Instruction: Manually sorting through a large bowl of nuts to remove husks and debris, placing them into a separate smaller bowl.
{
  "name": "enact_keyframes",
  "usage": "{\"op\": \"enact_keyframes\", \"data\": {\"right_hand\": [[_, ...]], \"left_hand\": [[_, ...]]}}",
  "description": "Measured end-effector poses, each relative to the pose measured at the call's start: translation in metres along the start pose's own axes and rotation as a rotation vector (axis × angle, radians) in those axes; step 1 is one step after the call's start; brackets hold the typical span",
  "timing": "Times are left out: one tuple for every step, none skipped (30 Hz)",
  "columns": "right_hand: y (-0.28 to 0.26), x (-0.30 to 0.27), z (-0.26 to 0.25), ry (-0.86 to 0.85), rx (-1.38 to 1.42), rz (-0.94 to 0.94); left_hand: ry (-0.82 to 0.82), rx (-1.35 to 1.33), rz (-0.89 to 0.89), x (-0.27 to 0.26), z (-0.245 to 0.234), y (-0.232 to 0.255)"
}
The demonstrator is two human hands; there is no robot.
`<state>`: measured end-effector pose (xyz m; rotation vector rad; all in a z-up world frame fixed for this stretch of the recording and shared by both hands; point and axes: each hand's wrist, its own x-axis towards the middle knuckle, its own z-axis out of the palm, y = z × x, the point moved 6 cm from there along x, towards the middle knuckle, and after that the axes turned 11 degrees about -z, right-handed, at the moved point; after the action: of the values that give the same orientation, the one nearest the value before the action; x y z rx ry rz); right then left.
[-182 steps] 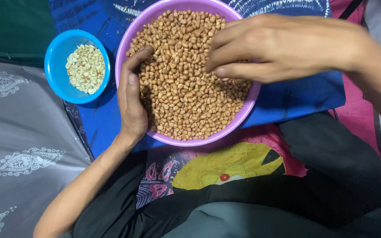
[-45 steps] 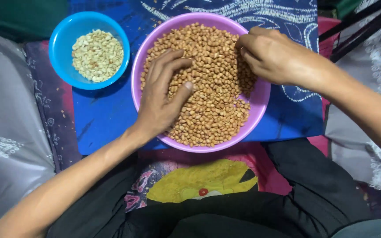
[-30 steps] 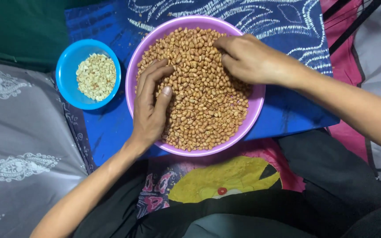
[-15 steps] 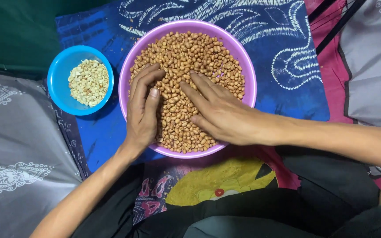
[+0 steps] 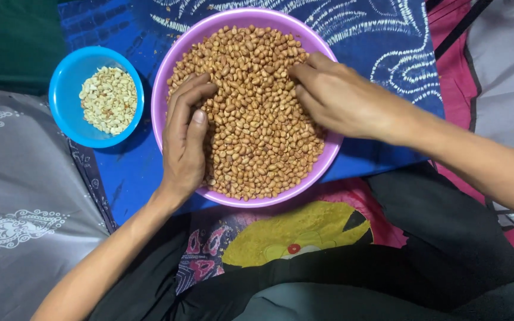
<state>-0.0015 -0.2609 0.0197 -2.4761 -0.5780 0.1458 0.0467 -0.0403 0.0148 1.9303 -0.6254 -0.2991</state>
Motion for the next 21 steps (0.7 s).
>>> {"op": "enact_keyframes", "data": {"right_hand": [[0.002, 0.004, 0.007, -0.002, 0.005, 0.0], [0.004, 0.008, 0.013, 0.022, 0.089, 0.005], [0.006, 0.012, 0.018, 0.045, 0.173, 0.01], [0.002, 0.02, 0.015, 0.051, 0.172, 0.008], [0.007, 0.025, 0.018, -0.031, 0.285, 0.167], [0.01, 0.028, 0.025, -0.114, 0.404, 0.328], [0.009, 0.032, 0.019, -0.106, 0.41, 0.33], [0.003, 0.037, 0.014, -0.064, 0.441, 0.25], [-0.002, 0.043, 0.007, -0.02, 0.471, 0.171], [-0.009, 0.046, 0.003, -0.015, 0.477, 0.174], [-0.022, 0.052, -0.007, 0.014, 0.402, 0.039], [-0.036, 0.056, -0.016, 0.043, 0.324, -0.092], [-0.043, 0.058, -0.021, 0.048, 0.328, -0.087], [-0.052, 0.06, -0.027, 0.048, 0.292, -0.12], [-0.061, 0.063, -0.033, 0.047, 0.256, -0.153], [-0.059, 0.062, -0.032, 0.05, 0.256, -0.152], [-0.064, 0.061, -0.035, 0.078, 0.179, -0.247], [-0.069, 0.06, -0.036, 0.102, 0.1, -0.344], [-0.067, 0.053, -0.039, 0.101, 0.1, -0.345], [-0.067, 0.047, -0.042, 0.085, 0.008, -0.394], [-0.068, 0.04, -0.044, 0.068, -0.083, -0.442]], "left_hand": [[-0.001, 0.002, -0.005, 0.0, 0.0, -0.001], [-0.003, 0.001, 0.004, 0.0, 0.0, 0.0], [-0.006, 0.0, 0.014, 0.001, 0.0, 0.001], [-0.007, 0.004, 0.018, 0.001, 0.0, 0.002], [-0.002, 0.003, 0.013, 0.001, 0.0, 0.002], [-0.004, 0.004, 0.005, 0.0, 0.0, 0.002], [-0.012, 0.009, 0.006, 0.002, 0.0, 0.003], [-0.018, -0.014, 0.002, 0.001, 0.0, 0.003], [-0.025, -0.038, -0.002, 0.001, 0.0, 0.003], [-0.032, -0.033, -0.004, 0.001, 0.001, 0.004], [-0.026, -0.026, -0.016, 0.001, 0.0, 0.005], [-0.021, -0.021, -0.027, 0.002, 0.0, 0.005], [-0.03, -0.019, -0.027, 0.001, 0.001, 0.006], [-0.036, -0.036, -0.03, 0.001, 0.001, 0.006], [-0.041, -0.053, -0.033, 0.002, 0.0, 0.006], [-0.043, -0.052, -0.032, 0.002, 0.001, 0.006], [-0.037, -0.053, -0.023, 0.002, 0.001, 0.006], [-0.027, -0.055, -0.015, 0.001, 0.0, 0.006], [-0.026, -0.056, -0.015, 0.001, -0.001, 0.006], [-0.023, -0.044, -0.029, 0.001, -0.001, 0.006], [-0.019, -0.033, -0.042, 0.001, -0.001, 0.004]]}}
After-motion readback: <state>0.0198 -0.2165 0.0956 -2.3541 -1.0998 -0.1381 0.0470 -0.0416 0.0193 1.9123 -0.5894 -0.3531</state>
